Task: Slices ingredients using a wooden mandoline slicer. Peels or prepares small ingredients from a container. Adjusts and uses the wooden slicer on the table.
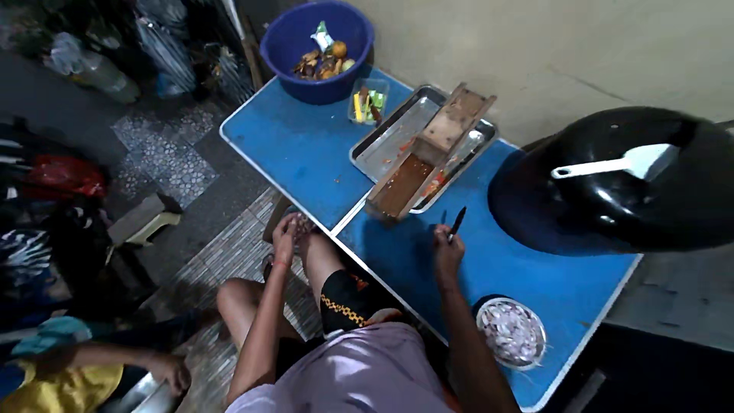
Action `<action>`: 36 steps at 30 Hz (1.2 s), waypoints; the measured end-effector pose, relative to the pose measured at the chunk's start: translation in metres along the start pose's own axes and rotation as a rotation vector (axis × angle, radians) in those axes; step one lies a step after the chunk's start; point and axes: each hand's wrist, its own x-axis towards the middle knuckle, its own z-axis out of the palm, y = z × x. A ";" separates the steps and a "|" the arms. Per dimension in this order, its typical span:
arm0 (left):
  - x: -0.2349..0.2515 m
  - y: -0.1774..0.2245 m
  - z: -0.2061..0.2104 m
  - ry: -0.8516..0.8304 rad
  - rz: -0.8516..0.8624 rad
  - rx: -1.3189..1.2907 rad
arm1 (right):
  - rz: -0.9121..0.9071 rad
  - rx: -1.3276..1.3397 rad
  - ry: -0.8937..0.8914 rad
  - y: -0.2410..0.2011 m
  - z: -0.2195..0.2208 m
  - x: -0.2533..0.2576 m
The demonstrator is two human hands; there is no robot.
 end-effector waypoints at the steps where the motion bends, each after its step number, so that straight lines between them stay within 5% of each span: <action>1: -0.009 -0.013 -0.013 0.043 -0.042 -0.018 | -0.014 -0.039 -0.036 0.000 0.001 -0.009; 8: -0.059 -0.088 -0.085 0.260 -0.196 -0.152 | -0.162 -0.472 -0.326 -0.010 0.021 -0.058; 16: -0.068 -0.152 -0.103 0.337 -0.306 -0.242 | -0.344 -0.668 -0.552 0.011 0.047 -0.069; 26: 0.036 -0.191 -0.121 0.277 -0.288 -0.155 | -0.381 -0.720 -0.661 -0.012 0.136 -0.080; 31: 0.090 -0.191 -0.137 0.239 -0.284 -0.116 | -0.407 -0.747 -0.650 -0.010 0.171 -0.077; 36: 0.126 -0.159 -0.136 0.257 -0.187 -0.067 | -0.338 -0.788 -0.825 0.004 0.241 -0.099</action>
